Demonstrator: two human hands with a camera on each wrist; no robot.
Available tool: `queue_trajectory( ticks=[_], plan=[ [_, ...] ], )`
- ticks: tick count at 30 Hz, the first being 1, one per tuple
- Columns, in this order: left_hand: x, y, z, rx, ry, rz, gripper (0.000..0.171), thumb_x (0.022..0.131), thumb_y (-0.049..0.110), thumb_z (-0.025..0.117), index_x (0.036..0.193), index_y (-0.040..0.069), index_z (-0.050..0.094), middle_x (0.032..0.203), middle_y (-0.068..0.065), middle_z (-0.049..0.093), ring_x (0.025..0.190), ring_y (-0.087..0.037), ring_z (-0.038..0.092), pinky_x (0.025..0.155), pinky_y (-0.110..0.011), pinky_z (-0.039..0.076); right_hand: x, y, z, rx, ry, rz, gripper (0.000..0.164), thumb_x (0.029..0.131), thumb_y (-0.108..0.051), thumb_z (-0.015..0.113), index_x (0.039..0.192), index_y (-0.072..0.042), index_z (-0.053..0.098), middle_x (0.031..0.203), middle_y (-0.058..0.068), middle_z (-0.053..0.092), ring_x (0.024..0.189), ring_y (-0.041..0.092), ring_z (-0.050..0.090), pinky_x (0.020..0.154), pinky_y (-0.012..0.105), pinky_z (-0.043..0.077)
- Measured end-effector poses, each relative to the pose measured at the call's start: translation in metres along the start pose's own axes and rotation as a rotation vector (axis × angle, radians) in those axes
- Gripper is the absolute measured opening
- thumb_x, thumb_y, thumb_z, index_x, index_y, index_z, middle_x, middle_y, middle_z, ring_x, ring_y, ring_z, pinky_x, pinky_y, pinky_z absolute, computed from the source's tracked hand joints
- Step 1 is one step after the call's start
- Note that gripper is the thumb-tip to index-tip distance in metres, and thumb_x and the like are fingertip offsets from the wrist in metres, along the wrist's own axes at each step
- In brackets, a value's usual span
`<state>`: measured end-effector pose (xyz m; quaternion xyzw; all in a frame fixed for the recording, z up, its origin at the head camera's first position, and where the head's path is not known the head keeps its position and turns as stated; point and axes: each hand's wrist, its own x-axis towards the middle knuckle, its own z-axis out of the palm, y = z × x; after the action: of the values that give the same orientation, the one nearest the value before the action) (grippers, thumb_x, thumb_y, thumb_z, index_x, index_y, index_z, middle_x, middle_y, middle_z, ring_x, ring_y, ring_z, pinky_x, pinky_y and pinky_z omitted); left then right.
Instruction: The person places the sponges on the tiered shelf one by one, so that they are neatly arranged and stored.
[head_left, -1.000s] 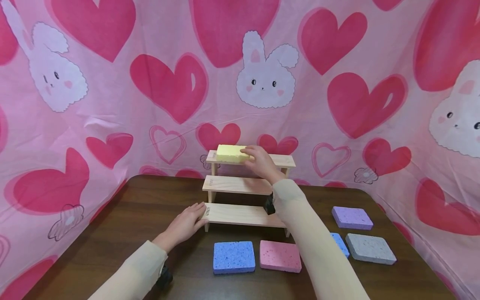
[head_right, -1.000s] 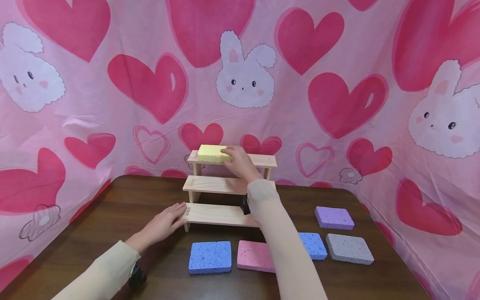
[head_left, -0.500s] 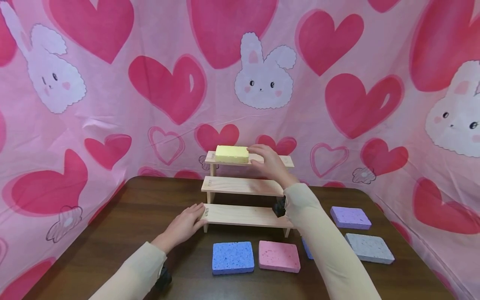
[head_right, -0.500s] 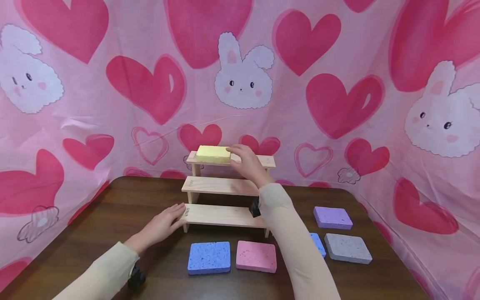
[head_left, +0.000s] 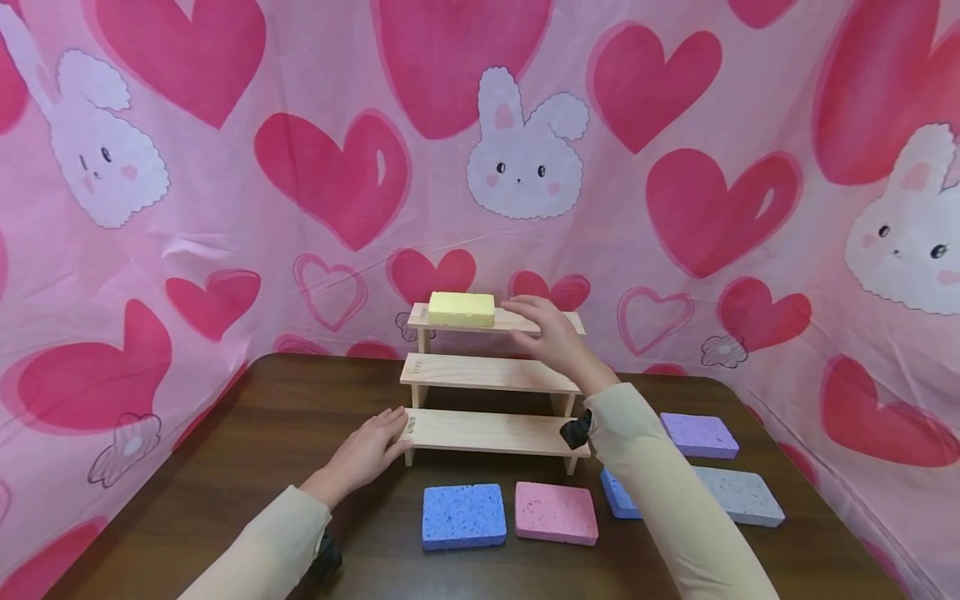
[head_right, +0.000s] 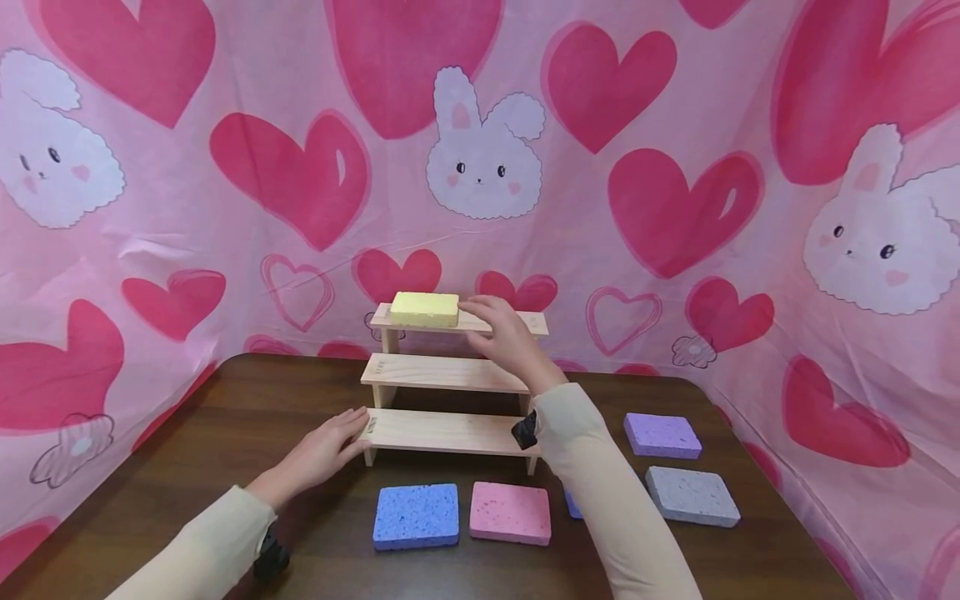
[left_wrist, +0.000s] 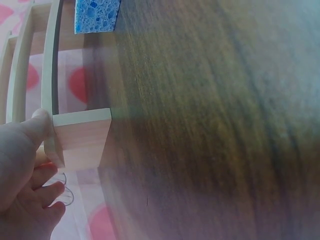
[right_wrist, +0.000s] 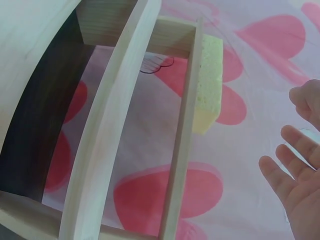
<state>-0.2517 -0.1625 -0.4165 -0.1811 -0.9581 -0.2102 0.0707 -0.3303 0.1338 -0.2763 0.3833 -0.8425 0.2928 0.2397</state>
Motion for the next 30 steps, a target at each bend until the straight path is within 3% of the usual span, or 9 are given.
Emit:
queue_trajectory(
  ticks=[12,19,22,27,30],
  plan=[
    [0.000,-0.001,0.001,-0.013,0.000,-0.006,0.056,0.087,0.028,0.064,0.133,0.000,0.048,0.138,-0.016,0.042,0.128,-0.035,0.034,0.099,-0.051,0.032,-0.021,-0.002,-0.015,-0.023,0.069,-0.116,0.038,0.083,-0.011,0.068,0.120,-0.005,0.061,0.119,0.015,0.055,0.113,0.030,0.046,0.090,0.049,0.042],
    [0.000,-0.001,0.001,-0.002,0.003,-0.003,0.056,0.087,0.028,0.064,0.132,0.000,0.048,0.138,-0.016,0.042,0.128,-0.035,0.035,0.099,-0.050,0.033,-0.039,-0.003,-0.023,-0.039,0.030,-0.095,0.048,0.074,-0.001,0.074,0.120,-0.002,0.059,0.121,0.018,0.054,0.111,0.032,0.047,0.088,0.051,0.043],
    [0.000,-0.001,0.000,-0.006,0.002,-0.002,0.057,0.087,0.028,0.064,0.132,-0.001,0.048,0.138,-0.017,0.042,0.128,-0.035,0.034,0.099,-0.050,0.033,-0.045,-0.003,-0.028,-0.031,0.033,-0.105,0.048,0.074,0.001,0.074,0.120,-0.001,0.059,0.121,0.018,0.053,0.112,0.030,0.047,0.088,0.047,0.044],
    [0.000,-0.001,0.000,-0.007,0.001,0.000,0.057,0.087,0.028,0.064,0.132,-0.001,0.047,0.138,-0.017,0.042,0.128,-0.035,0.034,0.099,-0.051,0.033,-0.057,0.002,-0.035,-0.039,0.034,-0.095,0.048,0.075,-0.001,0.074,0.120,-0.001,0.059,0.120,0.014,0.054,0.113,0.028,0.047,0.074,0.039,0.052],
    [0.000,-0.001,0.000,-0.011,-0.001,-0.001,0.057,0.087,0.029,0.064,0.133,0.000,0.047,0.138,-0.017,0.042,0.128,-0.035,0.034,0.099,-0.050,0.032,-0.065,0.005,-0.039,-0.049,0.031,-0.071,0.048,0.075,-0.002,0.074,0.121,-0.001,0.058,0.122,0.015,0.053,0.116,0.031,0.045,0.079,0.043,0.051]
  ],
)
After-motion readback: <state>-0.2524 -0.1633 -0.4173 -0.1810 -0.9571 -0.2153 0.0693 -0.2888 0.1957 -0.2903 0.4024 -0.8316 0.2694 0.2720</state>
